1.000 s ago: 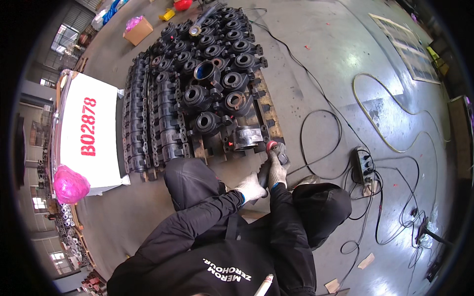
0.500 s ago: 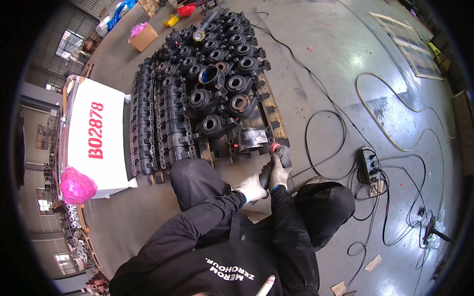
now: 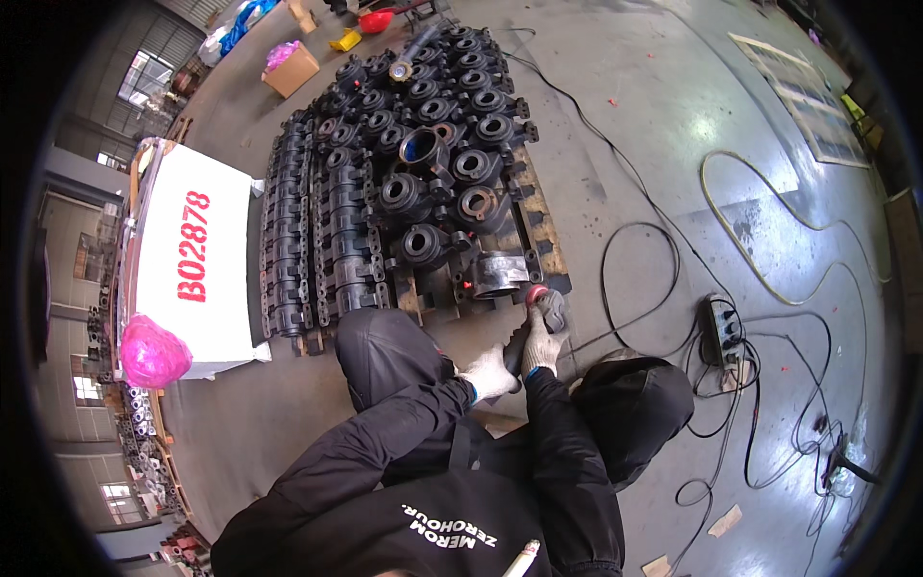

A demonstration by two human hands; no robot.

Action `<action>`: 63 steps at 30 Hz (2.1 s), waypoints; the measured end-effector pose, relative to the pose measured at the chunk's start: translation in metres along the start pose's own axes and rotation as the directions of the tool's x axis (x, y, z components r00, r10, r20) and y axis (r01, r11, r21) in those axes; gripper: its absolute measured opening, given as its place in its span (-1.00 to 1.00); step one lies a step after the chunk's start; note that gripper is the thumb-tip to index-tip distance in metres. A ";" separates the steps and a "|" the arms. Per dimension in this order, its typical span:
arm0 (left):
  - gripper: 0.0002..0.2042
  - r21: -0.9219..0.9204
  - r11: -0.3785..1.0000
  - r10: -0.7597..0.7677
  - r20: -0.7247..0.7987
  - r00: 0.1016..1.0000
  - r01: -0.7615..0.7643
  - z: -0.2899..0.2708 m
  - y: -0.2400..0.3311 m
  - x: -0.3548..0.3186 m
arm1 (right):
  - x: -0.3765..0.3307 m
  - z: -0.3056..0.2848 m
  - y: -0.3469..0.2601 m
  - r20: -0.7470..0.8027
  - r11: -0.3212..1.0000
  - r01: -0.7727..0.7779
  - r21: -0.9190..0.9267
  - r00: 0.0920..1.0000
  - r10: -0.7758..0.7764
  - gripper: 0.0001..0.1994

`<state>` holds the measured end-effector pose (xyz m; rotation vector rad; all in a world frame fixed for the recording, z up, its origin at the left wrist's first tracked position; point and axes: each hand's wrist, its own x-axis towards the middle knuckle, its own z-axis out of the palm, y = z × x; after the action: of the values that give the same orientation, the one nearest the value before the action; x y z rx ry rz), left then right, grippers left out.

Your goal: The person sits on the floor and uses an angle grinder to smooth the surfaces of cylindrical metal parts arranged on a wooden pallet. They handle the parts one by one, rotating them to grind different sides, and place them back on the pallet after finishing.

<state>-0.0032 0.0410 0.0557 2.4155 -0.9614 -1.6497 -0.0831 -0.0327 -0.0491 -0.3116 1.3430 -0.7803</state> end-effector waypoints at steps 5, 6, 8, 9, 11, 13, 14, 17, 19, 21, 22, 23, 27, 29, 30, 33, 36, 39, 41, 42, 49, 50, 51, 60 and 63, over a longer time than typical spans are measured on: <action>-0.35 0.053 0.996 0.077 -0.068 0.995 -0.073 0.006 -0.010 0.008 | 0.010 0.000 0.009 -0.008 0.991 0.119 -0.066 0.993 -0.120 -0.11; -0.35 0.044 0.996 0.079 -0.068 0.995 -0.076 0.004 -0.012 0.007 | 0.003 0.005 0.005 0.011 0.993 0.107 -0.040 0.994 -0.106 -0.13; -0.30 -0.040 0.986 0.159 -0.060 0.985 -0.162 0.021 -0.021 0.029 | 0.027 -0.007 0.008 -0.029 0.945 0.250 -0.210 0.965 -0.262 -0.12; -0.28 -0.082 0.976 0.198 -0.059 0.978 -0.202 0.029 -0.022 0.039 | 0.039 -0.011 0.009 -0.038 0.903 0.313 -0.294 0.940 -0.338 -0.12; -0.24 -0.254 0.923 0.294 -0.016 0.956 -0.288 0.030 -0.029 0.041 | 0.014 0.003 -0.003 -0.017 0.774 0.318 -0.548 0.921 -0.390 -0.10; -0.14 -0.329 0.908 0.296 0.060 0.953 -0.261 0.022 -0.023 0.029 | -0.037 0.023 -0.046 0.006 0.688 0.234 -0.686 0.949 -0.316 -0.05; -0.13 -0.412 0.875 0.318 0.098 0.943 -0.252 0.028 -0.018 0.030 | -0.040 0.022 -0.057 0.029 0.642 0.257 -0.723 0.939 -0.343 -0.05; -0.16 -0.528 0.807 0.376 0.114 0.919 -0.265 0.047 -0.003 0.040 | -0.036 0.022 -0.071 0.107 0.481 0.285 -0.829 0.925 -0.365 -0.06; -0.24 -0.622 0.734 0.398 0.066 0.915 -0.274 0.062 0.006 0.043 | -0.029 0.018 -0.074 0.180 0.388 0.332 -0.860 0.908 -0.379 -0.07; -0.29 -0.696 0.649 0.435 0.005 0.901 -0.309 0.088 -0.005 0.057 | -0.031 0.025 -0.077 0.239 0.294 0.361 -0.885 0.894 -0.379 -0.08; -0.29 -0.697 0.624 0.469 -0.025 0.883 -0.352 0.109 -0.029 0.086 | -0.038 0.038 -0.076 0.278 0.263 0.381 -0.886 0.892 -0.356 -0.08; -0.29 -0.717 0.600 0.477 -0.034 0.878 -0.354 0.118 -0.031 0.095 | -0.037 0.039 -0.077 0.286 0.232 0.376 -0.897 0.894 -0.345 -0.08; -0.32 -0.794 0.528 0.414 -0.069 0.908 -0.302 0.113 -0.016 0.078 | -0.038 0.045 -0.082 0.239 0.151 0.296 -0.943 0.920 -0.309 -0.07; -0.34 -0.771 0.535 0.425 -0.108 0.899 -0.346 0.109 -0.017 0.075 | -0.033 0.038 -0.076 0.276 0.167 0.345 -0.924 0.901 -0.336 -0.06; -0.35 -0.834 0.483 0.396 -0.065 0.916 -0.268 0.109 -0.016 0.073 | -0.030 0.034 -0.073 0.292 0.175 0.368 -0.913 0.890 -0.349 -0.05; -0.39 -0.921 0.359 0.364 -0.011 0.931 -0.151 0.114 -0.017 0.070 | -0.036 0.043 -0.071 0.266 0.160 0.330 -0.930 0.907 -0.326 -0.03; -0.42 -0.854 0.432 0.409 -0.100 0.907 -0.290 0.112 -0.016 0.069 | -0.042 0.041 -0.075 0.228 0.191 0.312 -0.931 0.903 -0.363 -0.02; -0.42 -0.659 0.586 0.526 -0.133 0.840 -0.472 0.103 -0.010 0.072 | -0.036 0.027 -0.082 0.203 0.294 0.338 -0.894 0.890 -0.408 -0.01; -0.42 -0.436 0.648 0.638 -0.138 0.758 -0.625 0.089 -0.001 0.060 | -0.045 0.026 -0.090 0.168 0.363 0.323 -0.874 0.901 -0.399 0.00; -0.43 -0.270 0.676 0.683 -0.118 0.720 -0.686 0.088 0.001 0.056 | -0.044 0.023 -0.088 0.185 0.398 0.354 -0.846 0.896 -0.404 -0.01; -0.44 -0.306 0.858 0.438 0.018 0.899 -0.413 0.106 -0.024 0.054 | -0.039 0.008 -0.062 0.240 0.573 0.370 -0.731 0.926 -0.292 -0.08; -0.43 -0.341 0.865 0.404 0.040 0.914 -0.368 0.104 -0.026 0.053 | -0.042 0.010 -0.059 0.263 0.537 0.402 -0.742 0.911 -0.318 -0.08; -0.41 -0.374 0.870 0.370 0.063 0.927 -0.322 0.102 -0.027 0.051 | -0.042 0.010 -0.056 0.282 0.547 0.415 -0.727 0.907 -0.312 -0.08; -0.53 0.345 0.880 0.351 -0.007 0.936 -0.327 0.072 -0.023 0.036 | -0.061 0.038 -0.052 0.376 0.516 0.443 -0.733 0.896 -0.235 -0.09; -0.55 0.483 0.808 0.391 -0.012 0.920 -0.337 0.077 -0.022 0.040 | -0.051 0.030 -0.047 0.344 0.556 0.422 -0.716 0.906 -0.244 -0.11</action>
<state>-0.0505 0.0594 -0.0183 2.3291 -1.8559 -1.2353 -0.0717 -0.0396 0.0252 -1.3640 1.3746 -0.3931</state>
